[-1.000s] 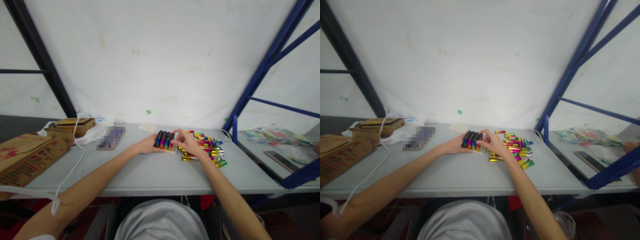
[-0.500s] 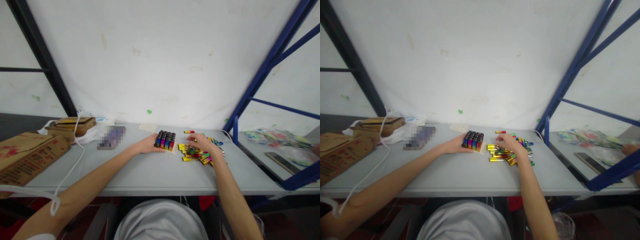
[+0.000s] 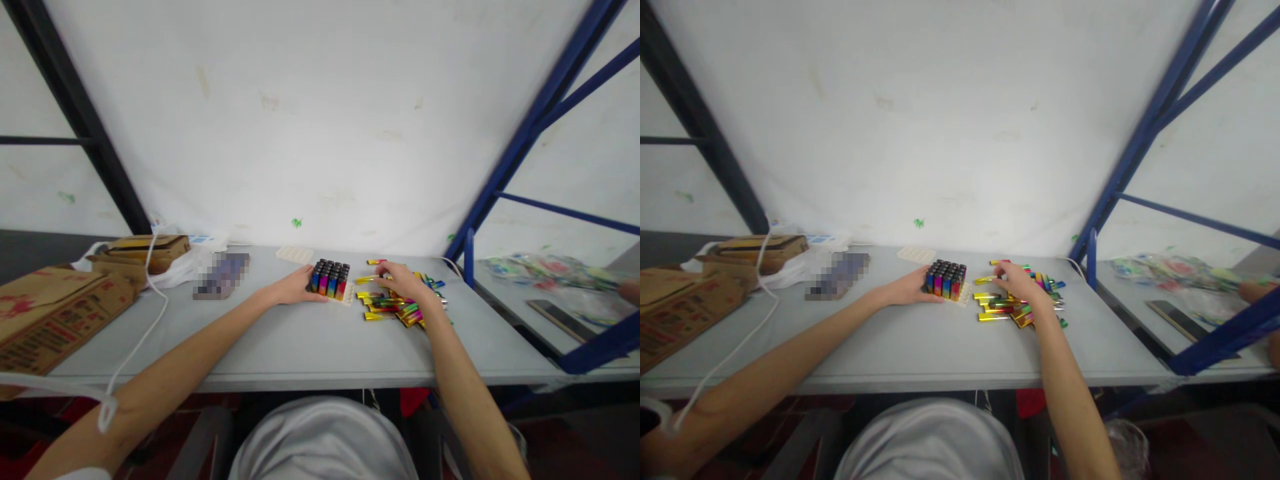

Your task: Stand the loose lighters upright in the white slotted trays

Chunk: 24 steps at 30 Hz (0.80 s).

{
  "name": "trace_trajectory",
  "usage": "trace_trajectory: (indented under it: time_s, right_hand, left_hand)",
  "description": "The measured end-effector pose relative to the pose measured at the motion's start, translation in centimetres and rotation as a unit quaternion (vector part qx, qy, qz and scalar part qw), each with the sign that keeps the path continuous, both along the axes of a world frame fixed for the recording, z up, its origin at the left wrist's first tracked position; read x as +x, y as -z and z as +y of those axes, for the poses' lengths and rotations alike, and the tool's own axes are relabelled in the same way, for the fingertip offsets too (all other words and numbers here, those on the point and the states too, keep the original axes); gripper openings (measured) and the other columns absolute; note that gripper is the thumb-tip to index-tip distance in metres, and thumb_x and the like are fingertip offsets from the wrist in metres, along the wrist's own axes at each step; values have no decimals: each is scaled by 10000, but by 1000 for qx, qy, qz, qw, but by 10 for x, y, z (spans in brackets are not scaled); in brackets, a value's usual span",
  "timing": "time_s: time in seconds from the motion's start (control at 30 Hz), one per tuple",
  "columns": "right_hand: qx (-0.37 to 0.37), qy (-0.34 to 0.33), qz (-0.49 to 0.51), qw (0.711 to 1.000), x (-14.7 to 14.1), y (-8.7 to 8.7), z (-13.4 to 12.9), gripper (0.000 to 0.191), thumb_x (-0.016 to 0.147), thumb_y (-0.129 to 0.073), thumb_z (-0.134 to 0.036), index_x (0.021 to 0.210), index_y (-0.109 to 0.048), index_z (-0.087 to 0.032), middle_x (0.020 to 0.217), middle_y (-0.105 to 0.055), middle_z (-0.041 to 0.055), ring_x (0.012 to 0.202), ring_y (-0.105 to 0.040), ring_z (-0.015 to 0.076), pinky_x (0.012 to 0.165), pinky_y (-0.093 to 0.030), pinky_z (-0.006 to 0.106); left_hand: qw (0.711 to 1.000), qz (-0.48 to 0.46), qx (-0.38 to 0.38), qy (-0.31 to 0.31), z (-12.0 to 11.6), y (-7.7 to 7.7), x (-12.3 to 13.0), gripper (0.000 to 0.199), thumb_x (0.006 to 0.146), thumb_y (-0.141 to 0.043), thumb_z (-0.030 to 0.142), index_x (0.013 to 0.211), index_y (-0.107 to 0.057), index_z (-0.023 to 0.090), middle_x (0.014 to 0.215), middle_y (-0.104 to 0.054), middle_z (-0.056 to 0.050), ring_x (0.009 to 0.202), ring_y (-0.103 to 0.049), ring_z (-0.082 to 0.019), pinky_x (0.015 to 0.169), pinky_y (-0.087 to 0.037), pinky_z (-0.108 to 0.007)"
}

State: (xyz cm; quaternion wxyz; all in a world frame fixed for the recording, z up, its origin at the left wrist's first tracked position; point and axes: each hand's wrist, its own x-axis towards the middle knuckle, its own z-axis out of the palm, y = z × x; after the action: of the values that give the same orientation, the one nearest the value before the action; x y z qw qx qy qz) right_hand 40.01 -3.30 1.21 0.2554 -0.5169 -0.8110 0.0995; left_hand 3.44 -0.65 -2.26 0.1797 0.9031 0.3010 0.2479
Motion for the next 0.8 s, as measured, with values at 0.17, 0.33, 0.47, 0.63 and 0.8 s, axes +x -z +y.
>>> trace_trajectory:
  time_s: [0.17, 0.33, 0.47, 0.63, 0.8]
  right_hand:
    - [12, -28, 228, 973, -10, -6, -2, 340, 900, -782, -532, 993, -698, -216, 1070, -812, 117, 1025, -753, 278, 978, -571, 460]
    - [-48, -33, 467, 882, -31, -19, -12, 517, 816, -818, -672, 1056, -668, -238, 977, -794, 77, 952, -753, 256, 916, -601, 436]
    - [-77, -20, 512, 855, -46, -21, -17, 569, 777, -808, -731, 1027, -676, -238, 809, -657, 5, 797, -689, 197, 824, -614, 381]
    - [-115, -48, 477, 870, -65, -14, -20, 574, 835, -694, -795, 1011, -599, -257, 692, -516, -63, 515, -453, 109, 502, -429, 260]
    - [-149, -54, 426, 891, -78, -3, -21, 579, 850, -643, -828, 956, -571, -263, 603, -298, -111, 458, -235, 95, 428, -205, 230]
  left_hand:
    - [1000, 17, -23, -13, 0, -1, 0, 701, 820, -819, 727, 1286, -729, 211, 1345, -688, -126, 1254, -629, -366, 1150, -491, -470]
    - [1000, 15, -21, -9, 0, -2, 0, 722, 818, -812, 743, 1301, -728, 213, 1347, -694, -114, 1252, -628, -362, 1158, -486, -467]
    - [1000, 7, -25, -8, 2, 0, -1, 726, 800, -831, 741, 1304, -728, 229, 1343, -697, -114, 1257, -625, -359, 1158, -490, -474]
    - [1000, 2, -29, -1, 3, 1, -1, 716, 802, -849, 706, 1304, -721, 213, 1368, -681, -125, 1291, -608, -364, 1177, -474, -478]
    - [999, 2, -35, -1, 3, -1, 0, 743, 806, -845, 703, 1323, -703, 189, 1378, -673, -141, 1289, -611, -368, 1185, -466, -482]
